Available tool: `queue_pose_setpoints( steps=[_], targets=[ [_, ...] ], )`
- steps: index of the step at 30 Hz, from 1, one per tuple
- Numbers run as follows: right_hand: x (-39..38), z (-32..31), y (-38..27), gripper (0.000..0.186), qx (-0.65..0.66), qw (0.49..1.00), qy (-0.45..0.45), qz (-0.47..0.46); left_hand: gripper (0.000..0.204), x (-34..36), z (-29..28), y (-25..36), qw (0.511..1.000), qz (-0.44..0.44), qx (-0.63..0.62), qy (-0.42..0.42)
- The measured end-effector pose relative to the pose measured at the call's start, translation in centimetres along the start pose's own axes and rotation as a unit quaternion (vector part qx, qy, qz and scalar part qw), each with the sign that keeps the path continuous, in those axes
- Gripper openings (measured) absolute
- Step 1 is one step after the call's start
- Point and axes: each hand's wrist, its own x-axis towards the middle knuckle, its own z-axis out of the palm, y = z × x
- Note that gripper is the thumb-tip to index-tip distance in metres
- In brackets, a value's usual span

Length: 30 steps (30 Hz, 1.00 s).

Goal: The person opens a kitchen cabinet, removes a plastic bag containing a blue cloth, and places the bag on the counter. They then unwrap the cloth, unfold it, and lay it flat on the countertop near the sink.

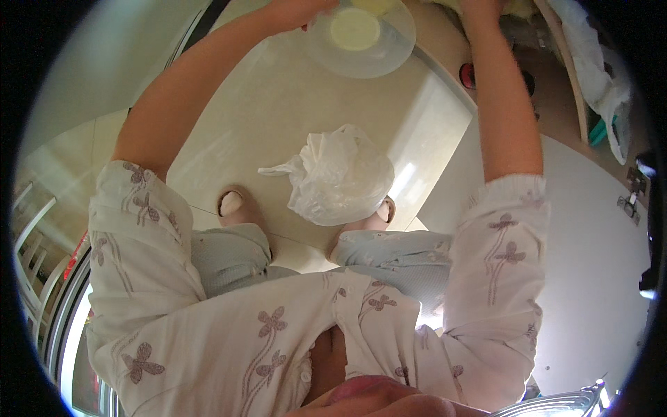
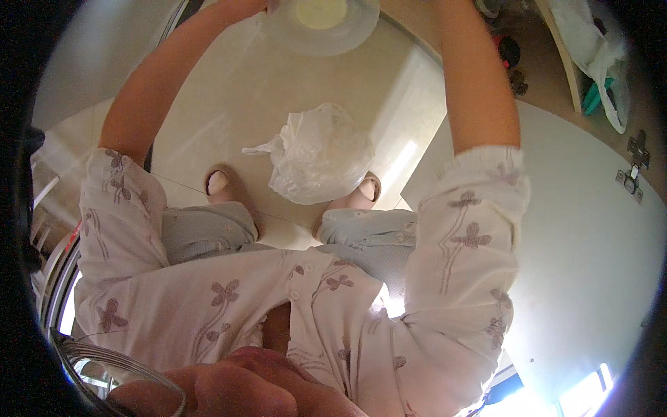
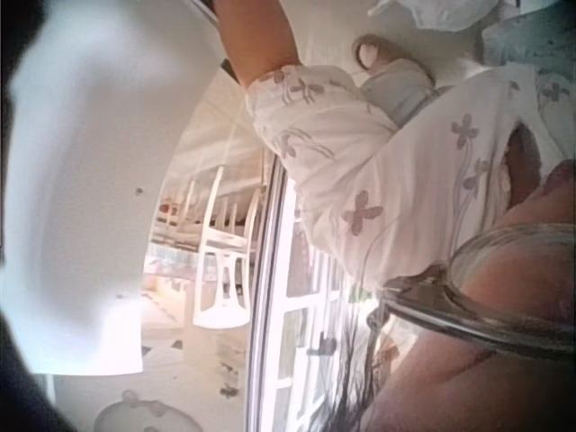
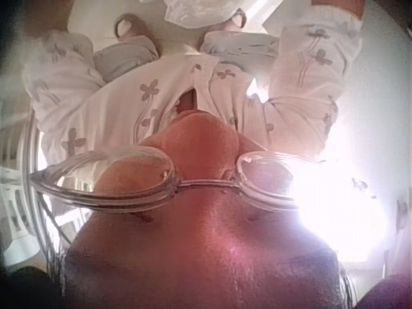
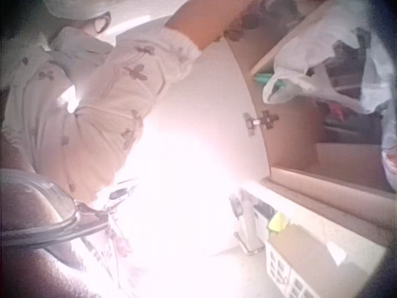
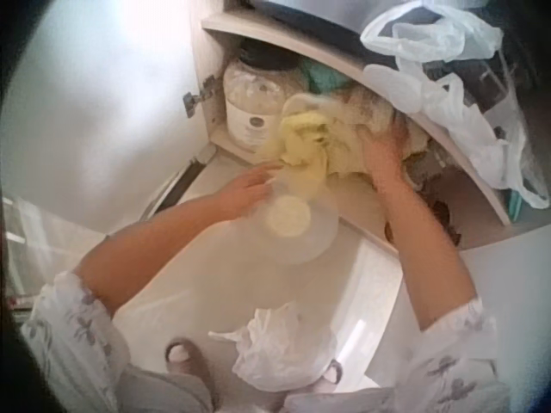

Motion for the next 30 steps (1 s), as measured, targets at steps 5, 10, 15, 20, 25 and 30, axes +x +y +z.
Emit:
queue_pose_setpoints(
  steps=[5,10,15,20,25,30],
  targets=[
    [-10.3,-6.8,-1.2,0.062,-0.034,0.978,-0.055,-0.200,0.058,1.8,0.2,1.1,0.991,0.010,0.129,0.030],
    [-24.4,-12.8,-6.3,0.079,-0.032,0.801,-0.562,-0.203,0.059,2.2,-0.3,3.8,0.982,-0.110,0.147,0.052],
    [-29.6,-16.2,-7.2,0.060,-0.164,0.652,-0.719,-0.177,0.056,1.7,0.2,6.3,0.991,-0.036,0.123,0.040],
    [-25.8,-13.5,-0.7,0.046,-0.188,0.707,-0.679,-0.060,0.054,1.8,-0.2,5.5,0.980,-0.042,0.180,0.079],
    [-16.6,-12.9,5.2,0.039,-0.317,0.813,-0.474,-0.118,0.056,2.7,-0.6,6.0,0.989,-0.024,0.133,0.063],
    [-12.2,-12.9,5.0,0.045,-0.322,0.876,-0.314,-0.173,0.052,2.9,-0.9,5.2,0.979,0.016,0.190,0.074]
  ],
)
